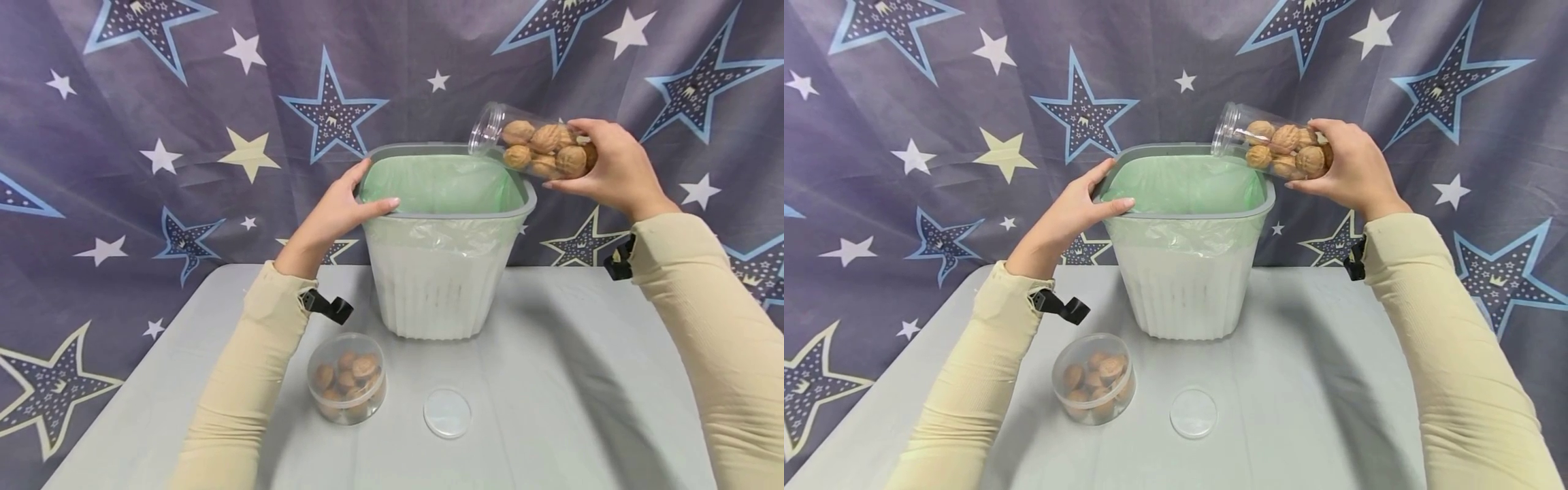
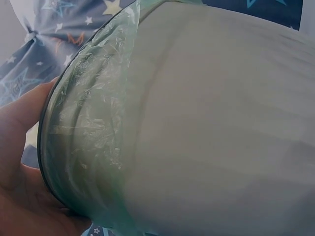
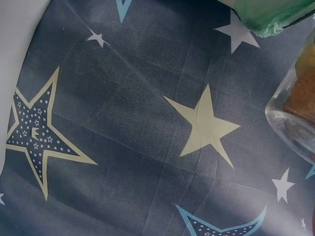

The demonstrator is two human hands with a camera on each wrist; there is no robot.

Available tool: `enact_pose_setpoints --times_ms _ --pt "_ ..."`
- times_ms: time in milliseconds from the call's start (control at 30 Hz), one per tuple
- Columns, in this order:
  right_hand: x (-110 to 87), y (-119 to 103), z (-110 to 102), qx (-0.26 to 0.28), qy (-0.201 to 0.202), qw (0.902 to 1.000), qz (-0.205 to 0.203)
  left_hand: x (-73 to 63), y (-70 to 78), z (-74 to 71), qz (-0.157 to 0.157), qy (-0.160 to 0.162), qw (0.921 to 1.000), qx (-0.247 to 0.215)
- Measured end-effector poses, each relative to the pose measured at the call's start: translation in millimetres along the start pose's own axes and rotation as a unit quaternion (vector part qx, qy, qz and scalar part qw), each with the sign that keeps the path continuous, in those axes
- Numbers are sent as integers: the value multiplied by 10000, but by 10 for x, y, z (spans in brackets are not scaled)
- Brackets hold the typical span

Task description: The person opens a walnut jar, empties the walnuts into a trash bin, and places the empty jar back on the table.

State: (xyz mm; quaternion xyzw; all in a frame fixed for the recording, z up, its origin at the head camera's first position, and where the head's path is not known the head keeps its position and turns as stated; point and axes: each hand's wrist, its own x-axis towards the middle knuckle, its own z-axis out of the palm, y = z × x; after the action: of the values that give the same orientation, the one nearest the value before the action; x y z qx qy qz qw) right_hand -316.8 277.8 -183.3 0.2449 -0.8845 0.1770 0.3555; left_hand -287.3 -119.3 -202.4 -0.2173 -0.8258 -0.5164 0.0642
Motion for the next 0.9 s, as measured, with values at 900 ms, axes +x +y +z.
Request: enact_pose_setpoints --times_ms 900 --pt "74 -51 -12 -191 87 9994 -260 65 -151 2 127 -189 9937 -1099"
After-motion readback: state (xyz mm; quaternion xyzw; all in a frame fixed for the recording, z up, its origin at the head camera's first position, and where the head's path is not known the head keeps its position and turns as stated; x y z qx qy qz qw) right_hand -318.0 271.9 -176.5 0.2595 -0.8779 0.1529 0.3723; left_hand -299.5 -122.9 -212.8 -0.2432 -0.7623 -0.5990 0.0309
